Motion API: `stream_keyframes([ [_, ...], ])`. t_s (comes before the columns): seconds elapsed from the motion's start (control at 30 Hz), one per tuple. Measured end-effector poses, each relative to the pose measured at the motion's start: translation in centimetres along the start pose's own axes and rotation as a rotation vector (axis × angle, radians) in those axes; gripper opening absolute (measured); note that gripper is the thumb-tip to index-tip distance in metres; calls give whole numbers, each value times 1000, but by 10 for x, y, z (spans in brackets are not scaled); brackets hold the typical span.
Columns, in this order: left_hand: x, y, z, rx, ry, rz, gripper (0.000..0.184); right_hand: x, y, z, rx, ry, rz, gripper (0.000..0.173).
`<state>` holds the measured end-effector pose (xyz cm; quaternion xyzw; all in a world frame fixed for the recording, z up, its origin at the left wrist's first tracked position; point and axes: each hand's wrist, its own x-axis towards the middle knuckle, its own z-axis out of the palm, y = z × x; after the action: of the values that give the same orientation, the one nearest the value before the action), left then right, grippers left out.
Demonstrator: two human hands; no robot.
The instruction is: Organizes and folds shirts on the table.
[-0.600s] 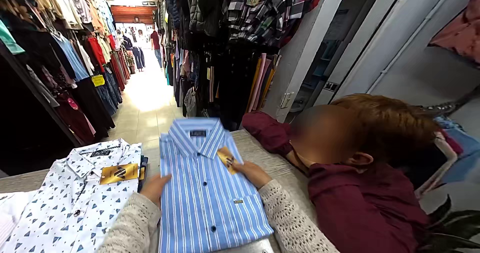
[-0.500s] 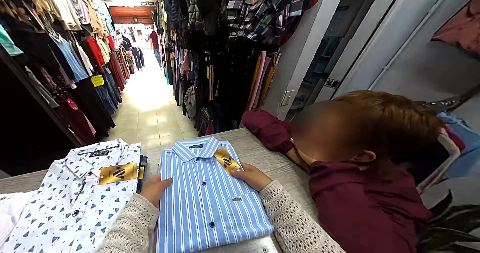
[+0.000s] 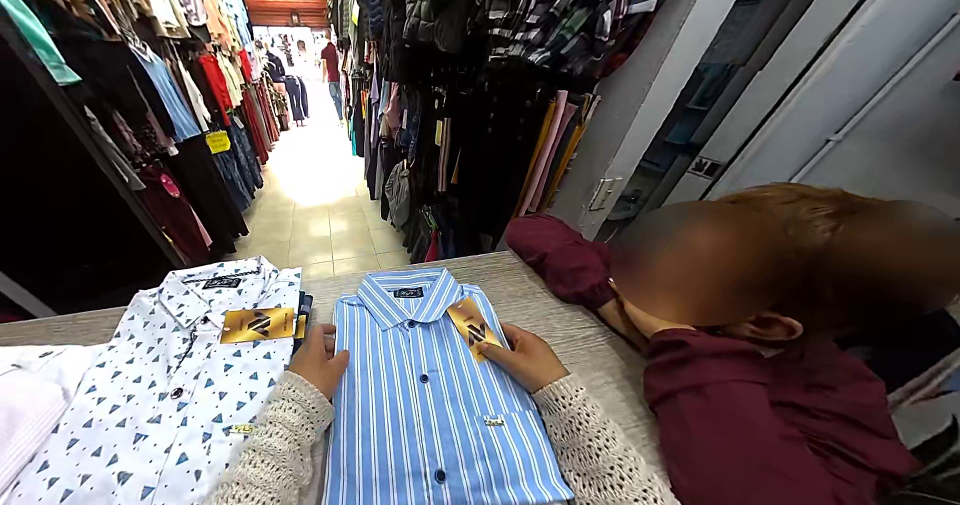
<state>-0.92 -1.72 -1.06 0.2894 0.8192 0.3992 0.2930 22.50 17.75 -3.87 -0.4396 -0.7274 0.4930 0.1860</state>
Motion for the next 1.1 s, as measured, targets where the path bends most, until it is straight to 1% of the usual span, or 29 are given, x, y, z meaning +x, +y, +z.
stream_keyframes([
  [0.1, 6, -7, 0, 12, 78, 41, 46, 6, 8, -2, -5, -7, -48, 24],
  [0.17, 6, -7, 2, 76, 110, 41, 46, 2, 6, 0, -89, 59, -69, 27],
  [0.23, 0, -1, 6, 266, 110, 57, 54, -2, 10, -4, -308, 176, -165, 38],
  [0.3, -13, 7, 6, 432, 105, 27, 60, -2, 20, -2, -476, 227, -266, 48],
  [0.33, -19, 13, 4, 500, 94, -28, 61, -3, 25, 0, -520, 227, -315, 53],
  [0.37, -30, 28, -1, 542, 20, -112, 62, -6, 30, 4, -537, 229, -367, 56],
  [0.4, -37, 39, -6, 542, -47, -173, 63, -9, 35, 7, -533, 232, -419, 56],
  [0.43, -36, 37, -7, 517, -88, -174, 65, -13, 39, 9, -499, 215, -451, 53],
  [0.5, -30, 24, -9, 444, -159, -104, 67, -19, 47, 8, -386, 157, -453, 41],
  [0.57, -27, 13, -9, 368, -202, -10, 62, -23, 54, 6, -198, 140, -369, 28],
  [0.63, -27, 1, -5, 201, -197, 96, 55, -30, 50, 6, 58, 152, -232, 20],
  [0.7, -33, -4, 0, 50, -212, 110, 53, -43, 41, 8, 225, 138, -167, 31],
  [0.73, -40, -3, 0, 33, -208, 111, 53, -52, 32, 10, 259, 156, -188, 38],
  [0.8, -57, 4, -4, 20, -125, 165, 48, -73, 4, 15, 270, 212, -300, 43],
  [0.87, -76, 9, -22, -19, -48, 282, 41, -88, -25, 16, 283, 238, -416, 39],
  [0.9, -84, 11, -34, -44, -3, 357, 38, -93, -38, 15, 298, 231, -460, 38],
  [1.0, -105, 14, -85, -53, 179, 560, 33, -101, -76, 18, 303, 156, -595, 44],
  [1.03, -111, 14, -106, -45, 239, 610, 31, -99, -89, 27, 327, 143, -660, 45],
  [1.1, -120, 7, -152, -49, 330, 684, 29, -102, -124, 58, 402, 113, -762, 42],
])
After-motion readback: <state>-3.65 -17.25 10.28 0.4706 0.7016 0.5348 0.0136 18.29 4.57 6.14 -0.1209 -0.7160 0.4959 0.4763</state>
